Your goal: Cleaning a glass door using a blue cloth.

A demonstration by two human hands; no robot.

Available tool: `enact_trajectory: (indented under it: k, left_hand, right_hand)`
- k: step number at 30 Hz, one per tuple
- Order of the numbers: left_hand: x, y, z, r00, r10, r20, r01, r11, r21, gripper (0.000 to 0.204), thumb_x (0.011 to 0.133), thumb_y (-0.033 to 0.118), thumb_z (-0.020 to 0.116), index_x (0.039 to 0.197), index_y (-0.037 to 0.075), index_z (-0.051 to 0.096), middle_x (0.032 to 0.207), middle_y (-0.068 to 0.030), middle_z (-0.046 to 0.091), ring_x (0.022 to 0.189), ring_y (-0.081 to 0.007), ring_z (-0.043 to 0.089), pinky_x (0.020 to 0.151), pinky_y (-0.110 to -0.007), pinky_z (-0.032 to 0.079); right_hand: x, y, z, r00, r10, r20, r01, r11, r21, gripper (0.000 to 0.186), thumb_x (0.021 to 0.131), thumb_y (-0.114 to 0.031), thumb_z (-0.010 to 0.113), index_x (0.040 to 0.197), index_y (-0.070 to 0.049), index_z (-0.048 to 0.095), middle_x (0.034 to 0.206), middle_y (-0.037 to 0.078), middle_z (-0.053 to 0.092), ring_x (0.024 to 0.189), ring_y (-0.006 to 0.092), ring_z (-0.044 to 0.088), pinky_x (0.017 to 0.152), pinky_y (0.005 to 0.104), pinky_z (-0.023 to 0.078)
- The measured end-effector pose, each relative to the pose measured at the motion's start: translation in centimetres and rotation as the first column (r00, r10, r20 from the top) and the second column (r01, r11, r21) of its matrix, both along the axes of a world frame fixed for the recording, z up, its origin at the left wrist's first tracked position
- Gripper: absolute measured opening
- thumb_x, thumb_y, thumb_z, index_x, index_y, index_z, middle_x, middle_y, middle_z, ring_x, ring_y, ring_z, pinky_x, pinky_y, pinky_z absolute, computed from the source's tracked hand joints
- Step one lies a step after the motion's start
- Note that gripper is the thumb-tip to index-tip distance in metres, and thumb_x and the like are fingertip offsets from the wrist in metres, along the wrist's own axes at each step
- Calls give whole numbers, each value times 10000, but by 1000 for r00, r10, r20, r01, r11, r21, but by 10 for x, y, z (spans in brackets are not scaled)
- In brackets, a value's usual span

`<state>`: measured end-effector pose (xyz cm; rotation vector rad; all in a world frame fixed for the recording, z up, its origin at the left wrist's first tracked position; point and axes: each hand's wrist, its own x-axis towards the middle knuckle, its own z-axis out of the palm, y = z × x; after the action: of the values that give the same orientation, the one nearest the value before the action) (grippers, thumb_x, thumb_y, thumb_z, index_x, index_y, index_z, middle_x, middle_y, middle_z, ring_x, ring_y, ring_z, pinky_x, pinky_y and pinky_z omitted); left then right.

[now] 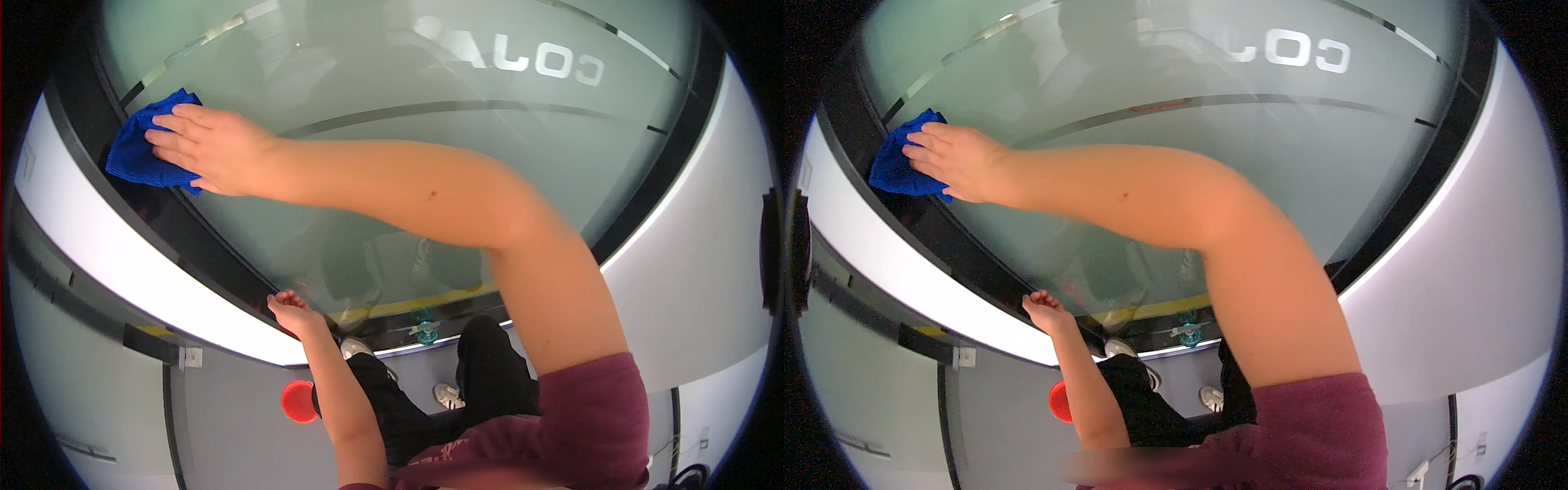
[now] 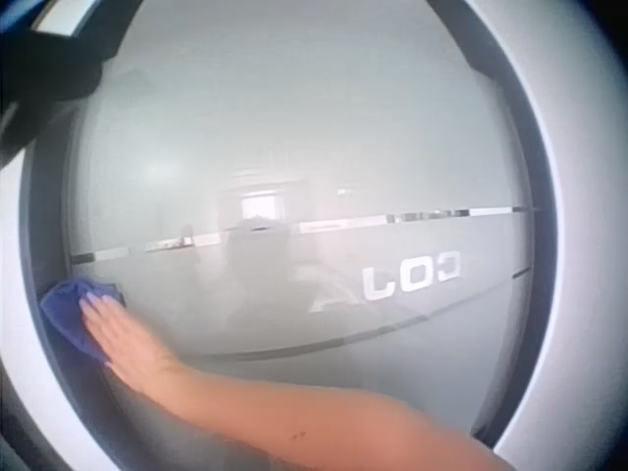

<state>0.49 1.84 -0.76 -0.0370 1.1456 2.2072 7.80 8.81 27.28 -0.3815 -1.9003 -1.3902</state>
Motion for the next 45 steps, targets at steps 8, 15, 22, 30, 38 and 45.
enact_trajectory:
  k: [8, 15, 22, 30, 38, 45]
  left_hand:
    - [-3, 5, -11, 994, -28, -101, 25, 999, -30, 316, 915, 331, 400, 680, 127, 456, 653, 23, 472, 554, -96, 372, 516, -240, 293]
    - [13, 7, -17, 984, -86, -157, 76, 995, -65, 316, 913, 331, 392, 690, 116, 453, 658, 16, 454, 560, -99, 356, 520, -244, 288]
    - [38, 12, -16, 984, -128, -121, 125, 992, -32, 301, 890, 334, 440, 683, 115, 442, 689, 11, 459, 570, -104, 355, 522, -243, 292]
    - [53, 13, -10, 984, -74, -163, 62, 995, -73, 309, 862, 323, 462, 647, 105, 417, 643, 16, 409, 560, -96, 340, 525, -231, 274]
    - [57, 11, -8, 979, 18, -201, -20, 1000, -4, 289, 864, 297, 457, 651, 113, 391, 646, 16, 395, 557, -100, 326, 531, -232, 285]
    - [61, 10, -8, 982, -9, -186, -1, 998, -55, 291, 858, 306, 460, 647, 118, 394, 650, 13, 415, 555, -101, 344, 530, -228, 288]
  right_hand:
    - [149, -7, -2, 980, 190, -51, -197, 961, -194, 576, 745, -409, 627, 1229, -121, 503, 1342, 43, 414, 1262, 221, 345, 1051, 409, 271]
    - [277, -22, -5, 980, -19, -199, -12, 988, -152, 554, 779, -421, 595, 1212, -88, 504, 1303, 92, 448, 1223, 276, 388, 1034, 428, 284]
    - [421, -16, -20, 852, -460, -249, 391, 877, -280, 642, 760, -418, 584, 1180, 56, 475, 1275, 246, 410, 1257, 398, 315, 1048, 484, 239]
    - [562, -7, -31, 782, -433, -449, 347, 900, -264, 532, 805, -328, 543, 1203, 17, 470, 1278, 223, 425, 1209, 391, 365, 1022, 455, 277]
    - [680, -11, -60, 446, -772, -453, 753, 597, -277, 601, 920, -481, 300, 1187, 26, 484, 1267, 220, 459, 1217, 334, 393, 1077, 414, 205]
    - [679, -9, -64, 428, -781, -455, 748, 589, -307, 580, 936, -452, 266, 1241, 8, 445, 1297, 205, 437, 1245, 316, 365, 1089, 404, 182]
